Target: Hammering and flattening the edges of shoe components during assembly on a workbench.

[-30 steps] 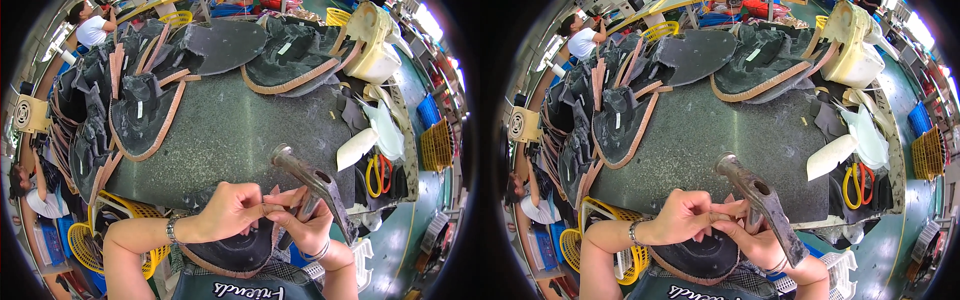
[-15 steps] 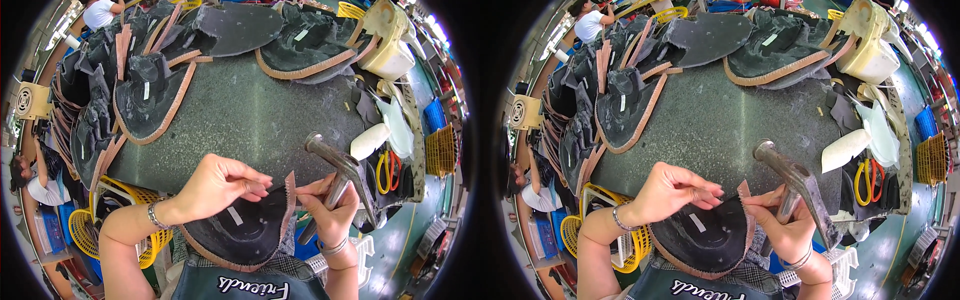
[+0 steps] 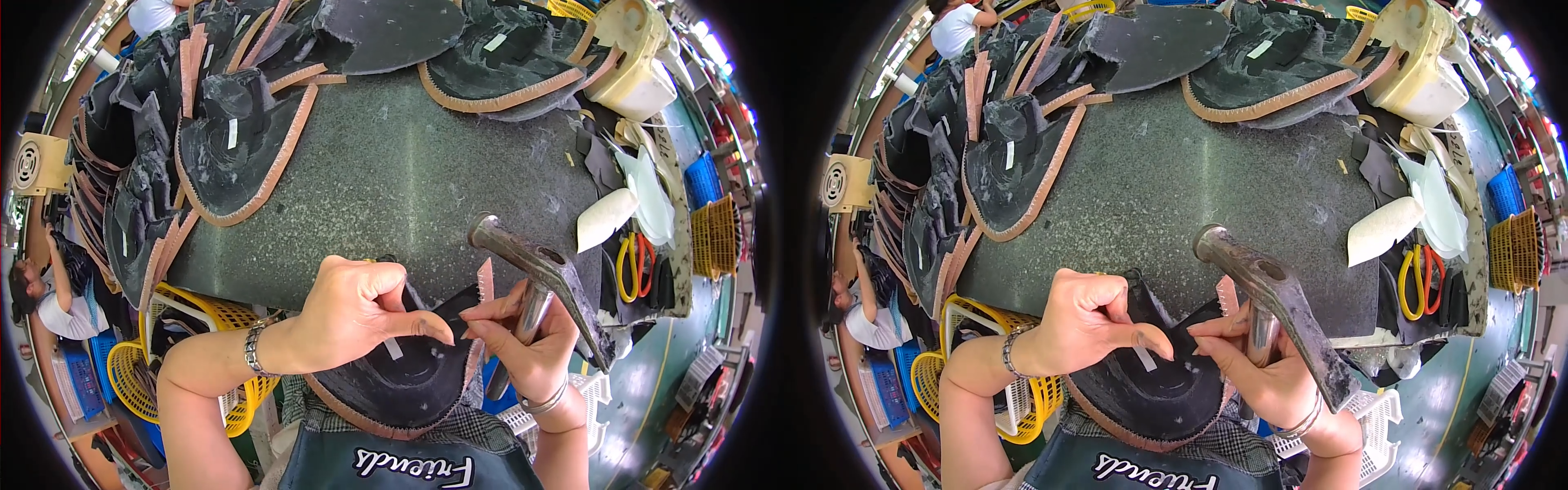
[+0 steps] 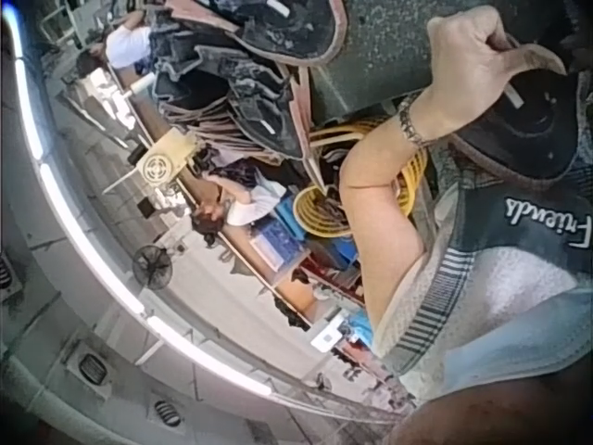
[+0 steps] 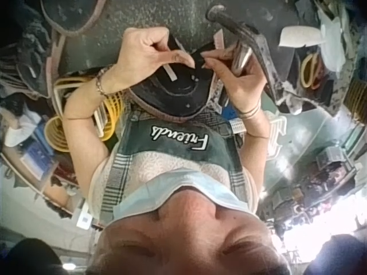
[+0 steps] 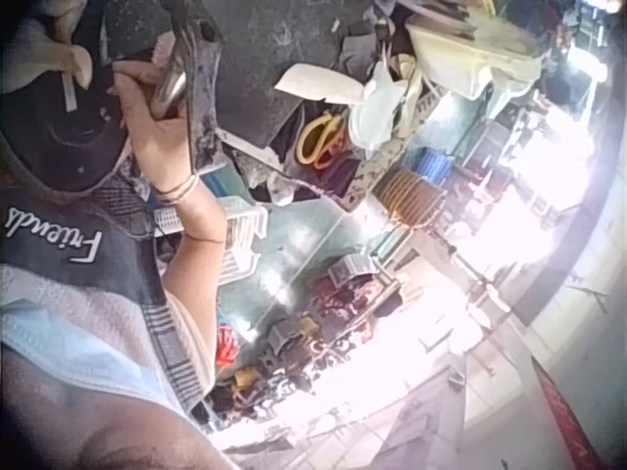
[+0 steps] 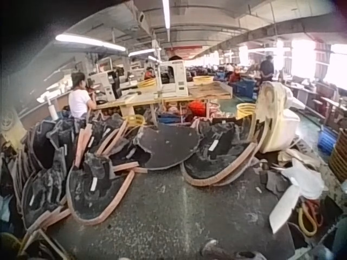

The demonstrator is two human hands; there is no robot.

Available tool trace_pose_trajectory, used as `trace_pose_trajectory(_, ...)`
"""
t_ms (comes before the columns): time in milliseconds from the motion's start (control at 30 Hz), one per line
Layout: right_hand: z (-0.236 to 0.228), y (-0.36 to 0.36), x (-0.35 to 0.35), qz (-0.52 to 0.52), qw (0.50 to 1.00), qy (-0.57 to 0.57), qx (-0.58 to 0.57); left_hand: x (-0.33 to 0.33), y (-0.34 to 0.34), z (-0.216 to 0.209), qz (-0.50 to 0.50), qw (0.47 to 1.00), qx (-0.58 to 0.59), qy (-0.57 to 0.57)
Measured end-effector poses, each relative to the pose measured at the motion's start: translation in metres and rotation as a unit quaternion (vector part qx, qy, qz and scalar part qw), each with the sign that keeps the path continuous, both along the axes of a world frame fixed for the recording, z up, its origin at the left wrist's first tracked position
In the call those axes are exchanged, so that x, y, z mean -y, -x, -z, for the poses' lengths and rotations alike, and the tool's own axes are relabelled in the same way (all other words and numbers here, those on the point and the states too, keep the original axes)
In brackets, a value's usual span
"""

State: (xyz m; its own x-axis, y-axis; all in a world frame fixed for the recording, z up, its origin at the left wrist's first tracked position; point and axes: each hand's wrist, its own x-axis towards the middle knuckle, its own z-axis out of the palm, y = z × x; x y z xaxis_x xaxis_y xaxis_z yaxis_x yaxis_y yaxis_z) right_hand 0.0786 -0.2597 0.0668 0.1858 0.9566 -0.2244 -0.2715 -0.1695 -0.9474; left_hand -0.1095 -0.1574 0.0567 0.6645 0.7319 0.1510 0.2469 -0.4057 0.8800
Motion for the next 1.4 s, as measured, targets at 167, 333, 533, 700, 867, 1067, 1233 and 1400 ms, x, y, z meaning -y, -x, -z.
trace_pose_trajectory(167, -0.002, 0.004, -0.002, -0.043, 0.999, 0.029, 0.013, -0.005, 0.001, 0.001, 0.023, 0.946, 0.035, -0.321)
trace_pose_trajectory(333, -0.006, 0.011, -0.007, -0.195, 0.981, -0.017, -0.018, 0.002, -0.002, 0.013, -0.072, 0.871, 0.155, -0.460)
trace_pose_trajectory(533, -0.005, 0.024, -0.012, -0.167, 0.975, 0.066, -0.129, 0.002, 0.014, 0.017, -0.012, 0.803, 0.169, -0.571)
trace_pose_trajectory(700, 0.002, 0.028, -0.001, -0.196, 0.962, -0.076, 0.173, 0.009, 0.003, 0.022, -0.130, 0.744, 0.299, -0.583)
trace_pose_trajectory(867, 0.015, 0.020, 0.021, -0.032, 0.978, -0.019, 0.203, -0.004, 0.034, -0.016, -0.061, 0.898, 0.081, -0.429)
trace_pose_trajectory(1067, -0.016, -0.004, 0.040, -0.068, 0.961, 0.020, 0.267, -0.040, 0.048, -0.013, 0.055, 0.987, -0.044, -0.142)
trace_pose_trajectory(1233, -0.017, -0.010, 0.045, -0.177, 0.906, -0.046, 0.383, -0.056, 0.023, 0.011, 0.134, 0.983, -0.122, 0.039)
trace_pose_trajectory(1400, -0.018, 0.004, 0.013, -0.236, 0.857, -0.152, 0.432, -0.068, 0.014, 0.008, 0.173, 0.958, -0.220, -0.053)
